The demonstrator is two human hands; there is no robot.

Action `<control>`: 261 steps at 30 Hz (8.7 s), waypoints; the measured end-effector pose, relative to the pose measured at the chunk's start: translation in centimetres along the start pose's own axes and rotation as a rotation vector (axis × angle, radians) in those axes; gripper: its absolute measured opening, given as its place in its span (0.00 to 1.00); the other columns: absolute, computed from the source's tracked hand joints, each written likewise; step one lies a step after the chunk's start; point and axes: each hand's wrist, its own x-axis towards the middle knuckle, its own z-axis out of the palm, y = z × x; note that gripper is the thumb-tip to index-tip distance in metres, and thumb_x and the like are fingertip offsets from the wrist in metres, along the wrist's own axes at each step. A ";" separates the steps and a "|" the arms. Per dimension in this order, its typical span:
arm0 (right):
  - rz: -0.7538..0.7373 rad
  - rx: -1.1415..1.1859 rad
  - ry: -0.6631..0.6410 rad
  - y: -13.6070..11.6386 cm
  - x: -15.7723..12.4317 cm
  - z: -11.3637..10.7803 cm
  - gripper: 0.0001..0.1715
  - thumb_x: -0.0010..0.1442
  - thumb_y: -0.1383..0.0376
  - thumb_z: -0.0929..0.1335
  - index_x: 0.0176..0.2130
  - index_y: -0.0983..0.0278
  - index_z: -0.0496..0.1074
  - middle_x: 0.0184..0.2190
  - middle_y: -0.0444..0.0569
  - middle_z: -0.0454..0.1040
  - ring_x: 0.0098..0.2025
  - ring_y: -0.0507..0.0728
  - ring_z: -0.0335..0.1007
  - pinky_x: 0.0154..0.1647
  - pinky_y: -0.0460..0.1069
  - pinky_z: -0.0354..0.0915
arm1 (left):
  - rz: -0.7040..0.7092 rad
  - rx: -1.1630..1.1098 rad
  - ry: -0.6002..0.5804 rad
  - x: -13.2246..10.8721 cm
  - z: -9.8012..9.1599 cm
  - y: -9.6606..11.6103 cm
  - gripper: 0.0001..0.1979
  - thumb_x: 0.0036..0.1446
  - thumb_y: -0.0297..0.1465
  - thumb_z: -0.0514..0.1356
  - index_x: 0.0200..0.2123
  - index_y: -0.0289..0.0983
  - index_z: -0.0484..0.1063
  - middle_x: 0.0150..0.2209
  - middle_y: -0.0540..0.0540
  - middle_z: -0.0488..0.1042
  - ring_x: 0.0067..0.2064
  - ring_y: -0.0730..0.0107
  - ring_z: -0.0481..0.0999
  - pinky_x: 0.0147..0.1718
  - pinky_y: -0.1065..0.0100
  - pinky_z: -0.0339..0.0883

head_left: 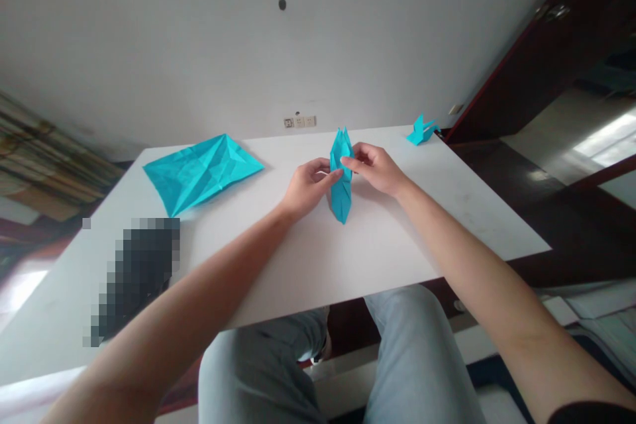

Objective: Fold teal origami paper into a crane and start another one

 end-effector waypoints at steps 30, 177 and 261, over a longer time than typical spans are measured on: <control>-0.302 -0.279 -0.007 -1.1 -0.6 0.6 0.36 0.77 0.30 0.68 0.36 0.56 0.72 0.36 0.47 0.73 0.42 0.62 0.67 0.52 0.60 0.67 | 0.066 0.192 0.029 -1.1 0.8 0.9 0.16 0.78 0.48 0.67 0.47 0.41 0.75 0.48 0.45 0.86 0.51 0.59 0.87 0.52 0.62 0.78; -0.170 -0.015 -0.042 1.0 -0.7 0.6 0.33 0.70 0.32 0.78 0.45 0.56 0.76 0.38 0.42 0.77 0.28 0.52 0.68 0.29 0.51 0.64 | 0.067 -0.069 0.061 0.2 0.5 -0.7 0.32 0.63 0.61 0.79 0.47 0.38 0.81 0.40 0.45 0.88 0.37 0.68 0.86 0.37 0.67 0.80; -0.411 -0.307 0.029 0.4 -1.0 -0.2 0.21 0.63 0.64 0.79 0.55 0.52 0.85 0.45 0.48 0.85 0.46 0.63 0.76 0.45 0.58 0.74 | 0.214 0.028 0.166 -0.1 0.0 -0.6 0.25 0.61 0.48 0.84 0.46 0.41 0.78 0.42 0.46 0.87 0.46 0.61 0.91 0.55 0.57 0.85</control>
